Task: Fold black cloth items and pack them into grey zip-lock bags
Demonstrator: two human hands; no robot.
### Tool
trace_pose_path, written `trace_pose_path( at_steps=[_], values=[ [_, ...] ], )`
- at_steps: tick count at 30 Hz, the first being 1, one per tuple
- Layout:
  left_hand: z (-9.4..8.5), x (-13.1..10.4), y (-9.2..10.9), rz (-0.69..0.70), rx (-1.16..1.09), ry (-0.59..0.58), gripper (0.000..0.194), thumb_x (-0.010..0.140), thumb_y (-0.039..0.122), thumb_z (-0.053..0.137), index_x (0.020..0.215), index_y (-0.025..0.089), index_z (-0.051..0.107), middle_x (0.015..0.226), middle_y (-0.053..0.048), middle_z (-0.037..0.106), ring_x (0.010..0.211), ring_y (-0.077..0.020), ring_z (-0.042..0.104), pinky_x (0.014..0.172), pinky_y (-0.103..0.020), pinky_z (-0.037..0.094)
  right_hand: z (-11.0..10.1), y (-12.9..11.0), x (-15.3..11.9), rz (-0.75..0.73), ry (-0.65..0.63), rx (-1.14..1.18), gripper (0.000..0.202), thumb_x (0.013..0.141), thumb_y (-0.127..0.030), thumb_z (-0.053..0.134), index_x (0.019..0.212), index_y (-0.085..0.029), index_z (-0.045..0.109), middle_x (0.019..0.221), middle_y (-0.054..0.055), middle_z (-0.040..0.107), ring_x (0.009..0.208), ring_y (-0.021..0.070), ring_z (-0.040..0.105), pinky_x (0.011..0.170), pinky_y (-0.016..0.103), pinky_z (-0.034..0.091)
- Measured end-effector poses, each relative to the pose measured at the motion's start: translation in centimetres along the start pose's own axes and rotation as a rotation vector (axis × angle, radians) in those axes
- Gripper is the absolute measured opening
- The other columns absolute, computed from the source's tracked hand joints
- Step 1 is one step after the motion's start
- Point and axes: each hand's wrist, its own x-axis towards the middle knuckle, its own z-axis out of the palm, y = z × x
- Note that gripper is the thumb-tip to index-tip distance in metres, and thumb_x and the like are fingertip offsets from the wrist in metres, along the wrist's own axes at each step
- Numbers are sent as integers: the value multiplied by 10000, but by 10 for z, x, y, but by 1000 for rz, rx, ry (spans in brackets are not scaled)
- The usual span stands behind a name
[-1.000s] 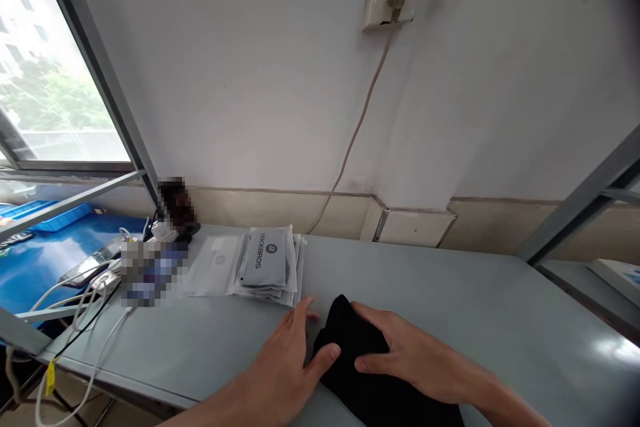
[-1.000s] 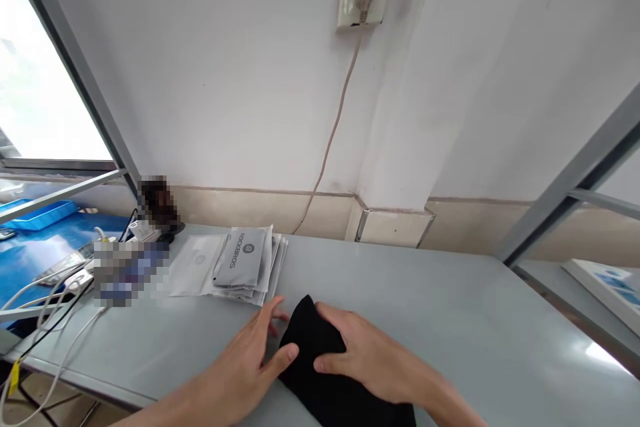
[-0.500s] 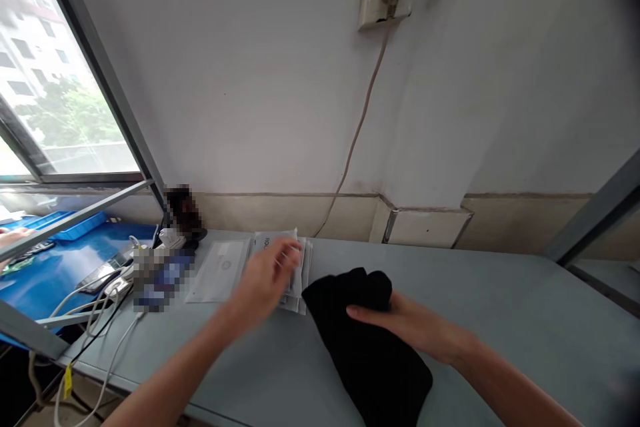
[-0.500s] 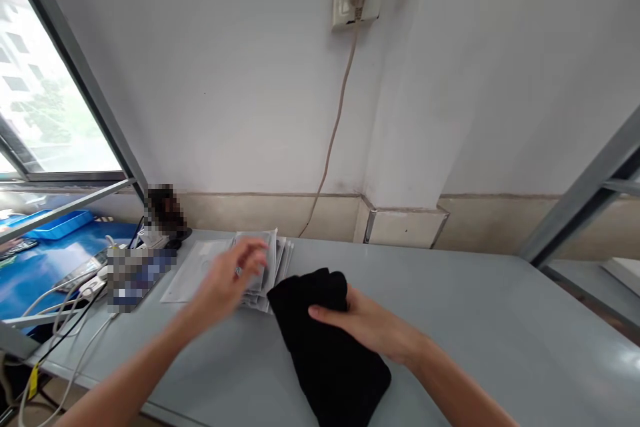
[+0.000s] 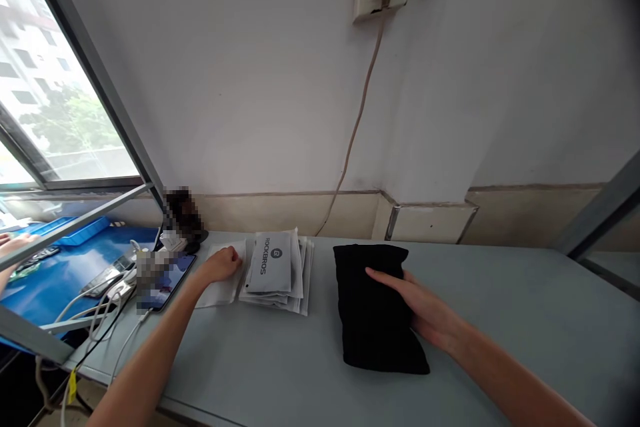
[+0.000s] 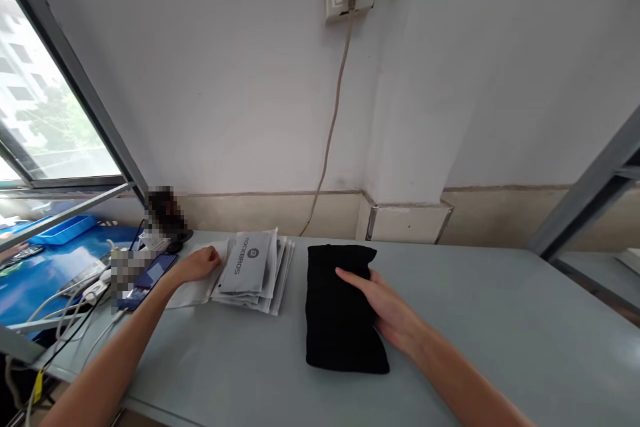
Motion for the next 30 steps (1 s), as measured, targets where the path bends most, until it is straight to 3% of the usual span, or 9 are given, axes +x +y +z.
trace_pose_path(
  at_steps=[4,9,11,13,17,19,23,26,30],
  values=[
    [-19,-6,3,-36,21,115,197,930,265,473,819,192,617,923,-135,747,894,-289,700,718,-309,415,5,1,2,-87,56,51,448,770,-456,889,1117,-241,704,1165,94,803,1077,300,761,784,318,667],
    [-71,-47,33,29,-66,339,235,973,352,445,809,221,551,758,-35,633,736,-227,607,621,-278,336,9,-6,-4,-191,123,192,371,828,-404,816,1155,-255,723,1199,77,796,1124,303,744,922,367,645],
    [-89,-78,61,263,-315,193,315,991,425,460,758,219,512,658,19,524,600,-161,502,561,-250,312,5,-10,-15,-150,-5,174,342,788,-411,836,1065,-229,752,1110,95,818,1068,331,759,903,395,649],
    [-95,-109,93,421,-555,-139,350,997,487,480,783,215,531,632,43,466,530,-122,424,512,-230,304,-2,-12,-26,-97,-158,112,300,710,-407,868,914,-208,773,929,100,833,925,346,783,806,410,658],
    [-62,-139,147,526,-788,-529,240,975,366,513,787,218,516,589,56,478,474,-105,456,469,-223,301,-15,-14,-40,-112,-409,-23,298,645,-420,858,771,-159,790,752,120,805,762,338,776,690,404,628],
    [-31,-135,165,489,-828,-542,182,939,298,523,778,219,493,554,58,507,441,-107,488,448,-220,305,-16,-15,-41,-137,-400,-32,325,697,-432,841,847,-146,805,840,134,819,766,317,770,688,388,619],
    [17,-110,184,375,-835,-526,180,968,355,485,845,224,471,516,60,518,395,-129,506,413,-232,347,-11,-22,-38,-153,-212,-56,386,750,-472,847,992,-179,784,881,117,813,823,327,765,741,413,626],
    [29,-93,189,441,-942,-529,136,932,320,564,870,212,510,607,51,547,424,-105,487,431,-232,349,-11,-27,-41,-225,-261,-319,473,781,-545,831,1105,-208,758,1009,97,814,1008,363,748,898,454,604],
    [35,-81,184,419,-1086,-733,185,890,317,641,801,200,528,662,59,492,502,-77,416,478,-227,340,-19,-31,-50,-336,-279,-639,470,805,-601,788,1117,-252,742,1080,54,803,1060,352,716,888,425,594]
  ],
)
